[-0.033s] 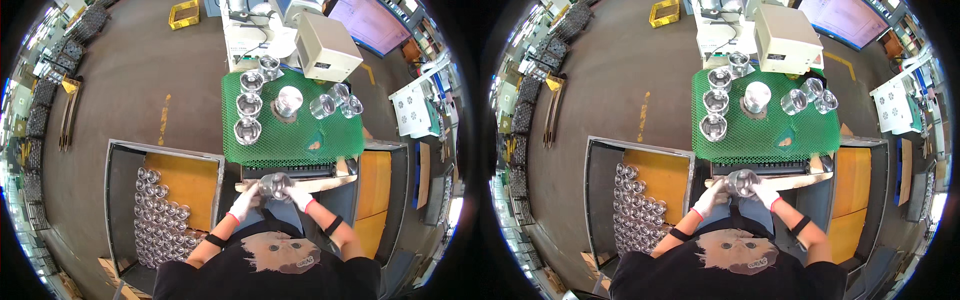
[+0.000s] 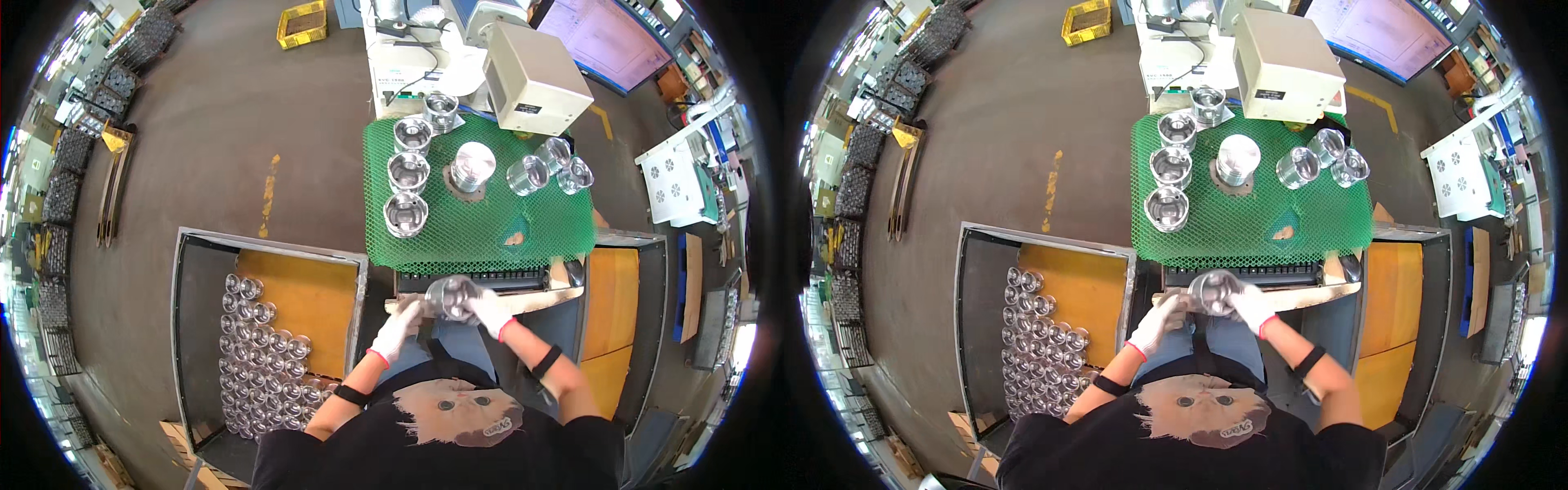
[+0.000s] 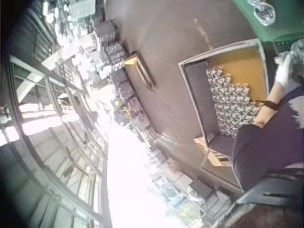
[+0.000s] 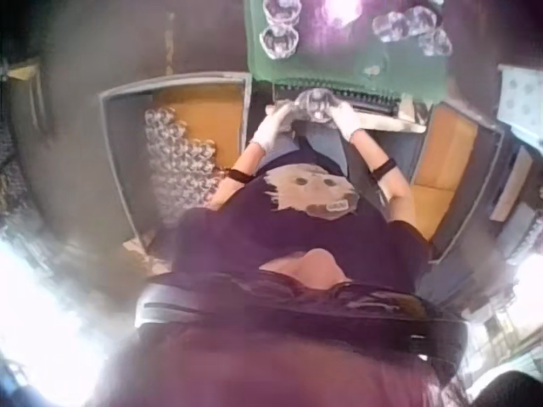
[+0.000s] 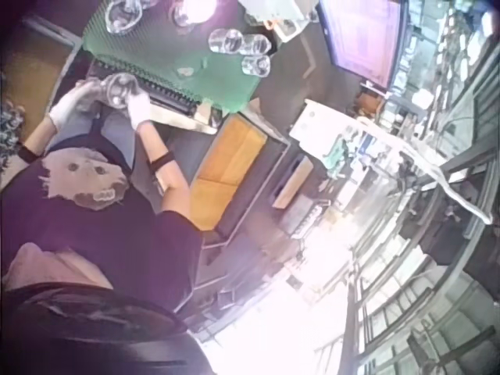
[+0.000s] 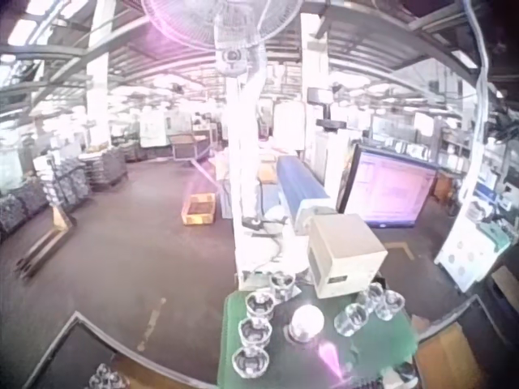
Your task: Arrange piston heads into a metal crate.
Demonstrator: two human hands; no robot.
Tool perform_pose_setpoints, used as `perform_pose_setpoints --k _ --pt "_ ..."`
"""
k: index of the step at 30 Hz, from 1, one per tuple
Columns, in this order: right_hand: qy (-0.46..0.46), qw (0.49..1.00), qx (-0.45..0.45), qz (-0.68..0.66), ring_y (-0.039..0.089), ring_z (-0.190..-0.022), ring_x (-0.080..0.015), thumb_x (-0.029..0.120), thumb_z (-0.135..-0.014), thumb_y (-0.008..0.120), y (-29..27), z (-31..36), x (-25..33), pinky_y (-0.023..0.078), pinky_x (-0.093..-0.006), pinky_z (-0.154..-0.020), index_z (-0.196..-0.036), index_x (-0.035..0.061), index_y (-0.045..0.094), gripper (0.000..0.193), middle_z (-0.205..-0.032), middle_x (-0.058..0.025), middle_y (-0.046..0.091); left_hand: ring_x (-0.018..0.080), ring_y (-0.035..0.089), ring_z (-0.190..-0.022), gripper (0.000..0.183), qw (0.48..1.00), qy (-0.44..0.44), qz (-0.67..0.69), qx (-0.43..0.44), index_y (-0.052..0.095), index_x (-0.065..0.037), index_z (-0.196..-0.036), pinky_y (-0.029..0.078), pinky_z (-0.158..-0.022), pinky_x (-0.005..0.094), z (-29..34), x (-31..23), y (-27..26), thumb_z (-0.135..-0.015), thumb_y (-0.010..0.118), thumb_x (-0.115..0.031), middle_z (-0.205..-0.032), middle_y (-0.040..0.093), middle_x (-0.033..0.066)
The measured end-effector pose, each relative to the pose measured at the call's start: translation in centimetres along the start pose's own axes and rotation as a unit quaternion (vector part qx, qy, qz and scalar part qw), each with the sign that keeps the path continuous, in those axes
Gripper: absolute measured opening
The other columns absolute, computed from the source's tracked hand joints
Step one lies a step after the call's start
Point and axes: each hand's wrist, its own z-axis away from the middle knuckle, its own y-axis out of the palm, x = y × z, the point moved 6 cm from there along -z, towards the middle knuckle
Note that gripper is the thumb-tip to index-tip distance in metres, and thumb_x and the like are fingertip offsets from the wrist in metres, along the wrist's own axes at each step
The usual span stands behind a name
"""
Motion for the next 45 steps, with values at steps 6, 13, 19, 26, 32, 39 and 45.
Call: perform_pose_setpoints --k 6,13,19,26,32,39,45 --pt "-0.207 0.904 -0.132 0.351 0.063 -0.099 -0.0390 0.024 -0.080 0.054 -2.9 -5.6 10.9 0.050 -0.0439 -0.088 -0.116 0.0062 0.062 0.041 -0.104 -0.0214 0.067 0.0225 0.055 -0.113 0.057 0.998 -0.014 0.050 -0.040 0.044 -0.009 -0.140 0.047 -0.092 0.0351 2.2 -0.3 -2.2 -0.096 0.054 -0.043 -0.128 0.056 0.0118" --pt "-0.130 0.948 -0.105 0.272 0.068 -0.082 -0.0325 0.026 -0.083 0.057 -4.2 -10.0 13.5 0.052 -0.0418 -0.077 -0.106 0.0042 0.065 0.033 -0.085 -0.0171 0.069 0.0220 0.059 -0.108 0.051 0.995 0.035 0.021 -0.090 0.047 -0.008 -0.138 0.047 -0.093 0.0359 2.0 -1.7 -1.7 -0.097 0.054 -0.038 -0.119 0.061 0.0110" --pt "-0.204 0.922 0.039 0.327 0.064 -0.104 -0.0341 0.057 -0.088 0.053 -6.9 -5.9 15.9 0.048 -0.0403 -0.092 -0.125 0.0069 0.059 0.062 -0.113 -0.0171 0.067 0.0152 0.060 -0.096 0.045 0.992 0.013 0.029 -0.122 0.054 -0.008 -0.131 0.048 -0.084 0.0306 0.2 -1.4 -1.0 -0.095 0.059 -0.033 -0.113 0.064 0.0057" --pt "-0.290 0.692 -0.272 0.603 0.064 -0.086 -0.0284 0.025 -0.073 0.065 -20.2 -4.1 23.7 0.049 -0.0439 -0.072 -0.094 0.0112 0.066 0.025 -0.089 -0.0104 0.066 0.0300 0.060 -0.109 0.050 0.994 -0.042 0.073 -0.071 0.048 0.002 -0.133 0.051 -0.090 0.0403 -3.3 -3.1 1.8 -0.097 0.054 -0.032 -0.123 0.060 0.0191" --pt "-0.300 0.620 -0.224 0.690 0.066 -0.087 -0.0244 0.015 -0.077 0.060 -20.6 -7.9 19.8 0.052 -0.0401 -0.073 -0.085 0.0128 0.068 0.011 -0.085 -0.0066 0.068 0.0329 0.055 -0.119 0.056 0.999 -0.006 0.036 -0.008 0.043 0.003 -0.137 0.046 -0.100 0.0435 -4.0 -7.6 4.2 -0.097 0.054 -0.034 -0.129 0.054 0.0246" --pt "-0.209 0.761 -0.279 0.547 0.067 -0.068 -0.0308 0.035 -0.074 0.063 -18.2 -0.6 16.4 0.053 -0.0444 -0.061 -0.080 0.0135 0.070 0.024 -0.079 -0.0128 0.067 0.0242 0.058 -0.105 0.057 0.991 -0.012 0.100 -0.084 0.047 -0.003 -0.136 0.049 -0.090 0.0387 1.0 -4.4 -1.9 -0.095 0.057 -0.042 -0.120 0.059 0.0120" --pt "-0.214 0.784 -0.202 0.546 0.067 -0.068 -0.0301 0.034 -0.073 0.061 -8.4 3.5 10.9 0.053 -0.0448 -0.062 -0.081 0.0153 0.071 0.023 -0.076 -0.0100 0.068 0.0185 0.058 -0.095 0.049 0.993 -0.039 0.085 -0.074 0.052 -0.011 -0.134 0.049 -0.086 0.0344 1.4 -1.8 -3.0 -0.096 0.051 -0.043 -0.115 0.060 0.0076"
